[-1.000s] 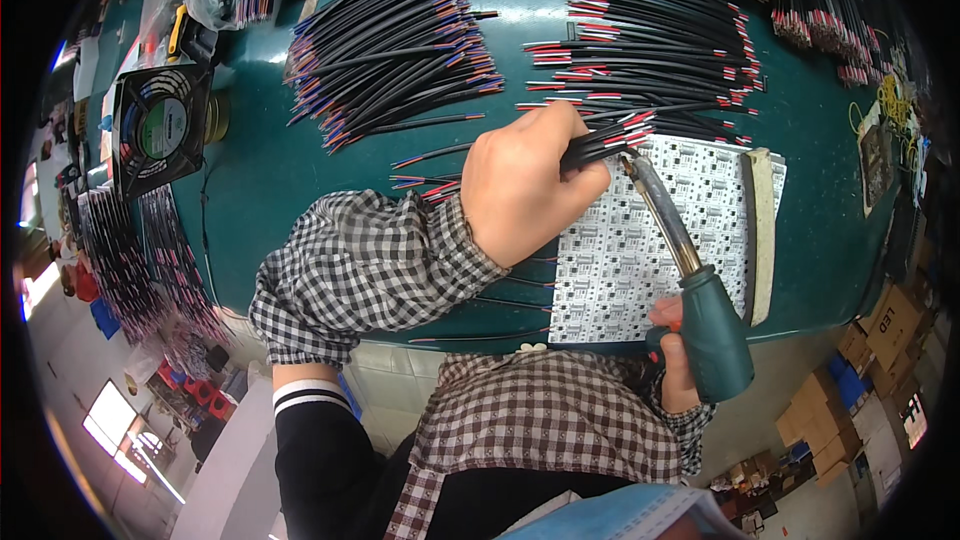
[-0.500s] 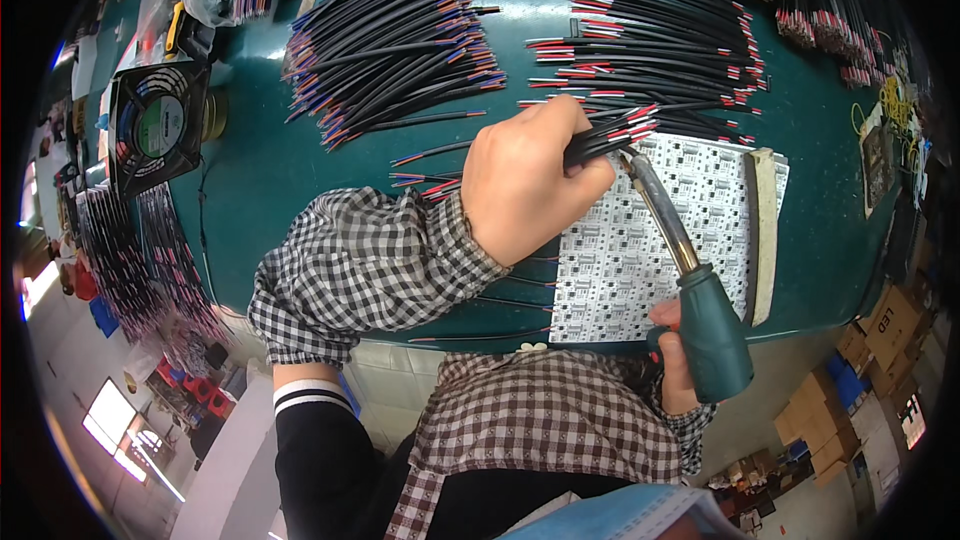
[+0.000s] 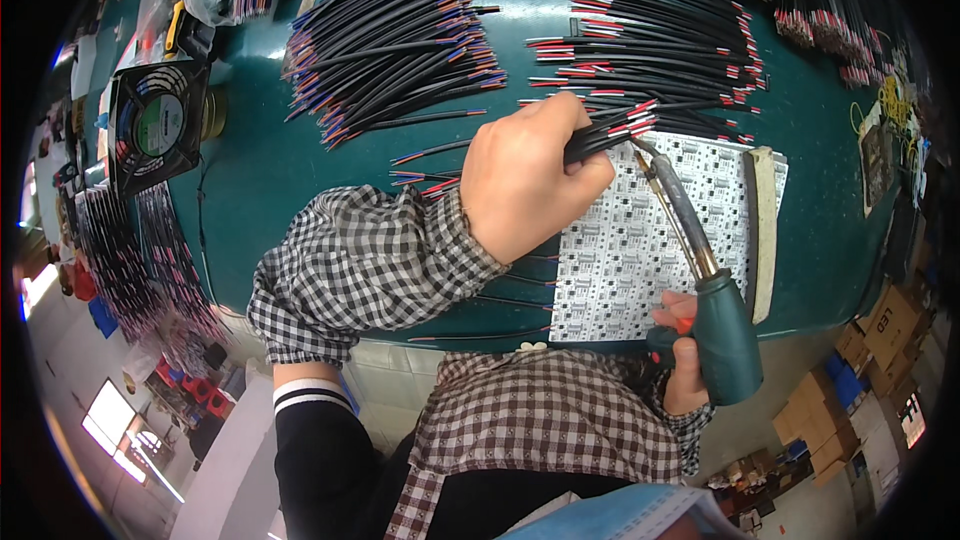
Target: The person solders wires onto a grid of LED circuit boards at an assembly station using a soldering iron.
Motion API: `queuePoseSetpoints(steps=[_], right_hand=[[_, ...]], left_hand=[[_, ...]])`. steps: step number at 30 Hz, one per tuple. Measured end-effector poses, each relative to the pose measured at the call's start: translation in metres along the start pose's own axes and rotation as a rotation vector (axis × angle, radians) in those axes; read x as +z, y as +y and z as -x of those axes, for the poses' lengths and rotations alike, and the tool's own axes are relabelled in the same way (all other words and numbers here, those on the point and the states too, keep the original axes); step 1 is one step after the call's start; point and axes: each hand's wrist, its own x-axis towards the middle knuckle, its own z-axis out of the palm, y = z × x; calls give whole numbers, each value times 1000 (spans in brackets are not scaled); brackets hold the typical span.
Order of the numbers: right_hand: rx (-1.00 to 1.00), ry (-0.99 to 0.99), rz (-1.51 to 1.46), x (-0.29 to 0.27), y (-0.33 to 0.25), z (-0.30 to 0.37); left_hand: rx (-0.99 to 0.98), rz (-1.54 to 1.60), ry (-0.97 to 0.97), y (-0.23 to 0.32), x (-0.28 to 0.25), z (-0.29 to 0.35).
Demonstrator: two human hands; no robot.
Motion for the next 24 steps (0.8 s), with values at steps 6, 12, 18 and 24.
queuePoseSetpoints(steps=[6,12,18,24], right_hand=[[-126,65,-33,4,0,-2],[-183,151,-64,-9,18,9],[-131,99,-32,-2,4,11],[70,29,5,-13,4,20]], left_hand=[[-197,121,-234,1,-25,-1],[-88,25,-17,46,-121,-10],[-242,214,-396,11,-52,5],[-248,76,-348,9,-26,10]])
